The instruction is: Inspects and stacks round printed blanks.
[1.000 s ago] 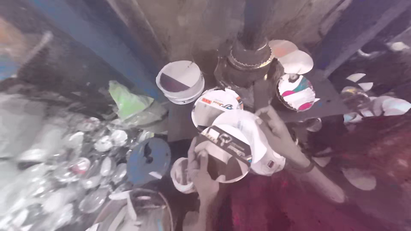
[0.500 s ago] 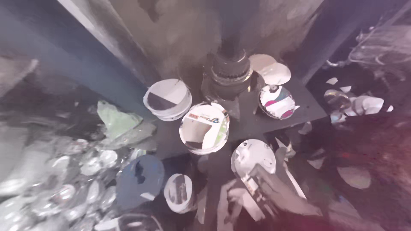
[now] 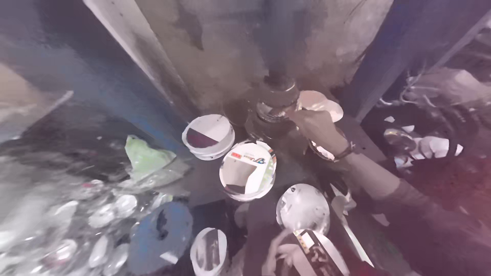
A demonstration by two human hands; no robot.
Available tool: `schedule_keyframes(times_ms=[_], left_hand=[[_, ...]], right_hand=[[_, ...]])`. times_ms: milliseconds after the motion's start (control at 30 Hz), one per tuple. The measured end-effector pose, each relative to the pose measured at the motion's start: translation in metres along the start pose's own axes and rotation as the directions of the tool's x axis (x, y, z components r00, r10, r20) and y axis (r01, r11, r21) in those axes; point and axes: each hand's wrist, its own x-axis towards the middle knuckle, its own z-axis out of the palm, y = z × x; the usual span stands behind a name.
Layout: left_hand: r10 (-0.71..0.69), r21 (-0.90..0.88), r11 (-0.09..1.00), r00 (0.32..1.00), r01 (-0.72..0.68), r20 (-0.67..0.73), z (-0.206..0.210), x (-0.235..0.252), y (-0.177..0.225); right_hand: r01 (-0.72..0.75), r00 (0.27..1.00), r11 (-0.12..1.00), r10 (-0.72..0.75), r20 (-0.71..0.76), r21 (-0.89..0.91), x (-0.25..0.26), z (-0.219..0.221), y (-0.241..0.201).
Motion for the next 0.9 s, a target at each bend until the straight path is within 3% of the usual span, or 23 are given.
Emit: schedule_keyframes(times_ms=[133, 233, 300, 367, 467, 567, 633, 700, 767, 900], left_hand=[[-0.015, -0.018, 1.0, 0.996, 0.013, -0.089, -0.008, -0.002, -0.001], [0.019, -0.005, 1.0, 0.987, -0.02, -0.158, -0.018, 0.002, -0.002], [0.03, 0.031, 0.999, 0.976, -0.024, -0.214, -0.025, 0.008, 0.003], [0.082, 0.081, 0.995, 0.962, -0.063, -0.262, -0.029, 0.019, 0.009], [0.141, 0.134, 0.985, 0.947, -0.107, -0.288, -0.027, 0.039, 0.02], [0.245, 0.134, 0.968, 0.924, -0.214, -0.294, -0.014, 0.062, 0.032], [0.34, 0.161, 0.939, 0.899, -0.306, -0.275, -0.005, 0.075, 0.033], [0.426, 0.231, 0.899, 0.86, -0.371, -0.279, 0.004, 0.086, 0.036], [0.47, 0.242, 0.877, 0.845, -0.415, -0.254, 0.007, 0.095, 0.043], [0.44, 0.12, 0.897, 0.885, -0.425, -0.154, 0.002, 0.104, 0.051]], right_hand=[[0.093, 0.995, 0.992, -0.096, -0.033, -0.091, 0.009, 0.006, 0.012], [0.159, 0.936, 0.986, -0.164, -0.312, -0.04, -0.016, -0.009, 0.007], [0.118, 0.899, 0.993, -0.112, -0.423, -0.012, -0.049, -0.017, 0.001], [0.026, 0.9, 0.999, -0.044, -0.433, -0.048, -0.084, -0.014, 0.0], [-0.112, 0.953, 0.993, 0.095, -0.288, -0.043, -0.13, 0.0, 0.007], [-0.194, 0.972, 0.958, 0.217, -0.092, 0.212, -0.141, -0.024, -0.019], [-0.224, 0.967, 0.811, 0.119, 0.223, 0.54, -0.138, -0.057, -0.043], [-0.301, 0.917, 0.621, -0.02, 0.398, 0.724, -0.129, -0.076, -0.053], [-0.392, 0.898, 0.488, 0.017, 0.441, 0.78, -0.119, -0.078, -0.047], [-0.554, 0.83, 0.296, 0.263, 0.491, 0.778, -0.087, -0.061, -0.007]])
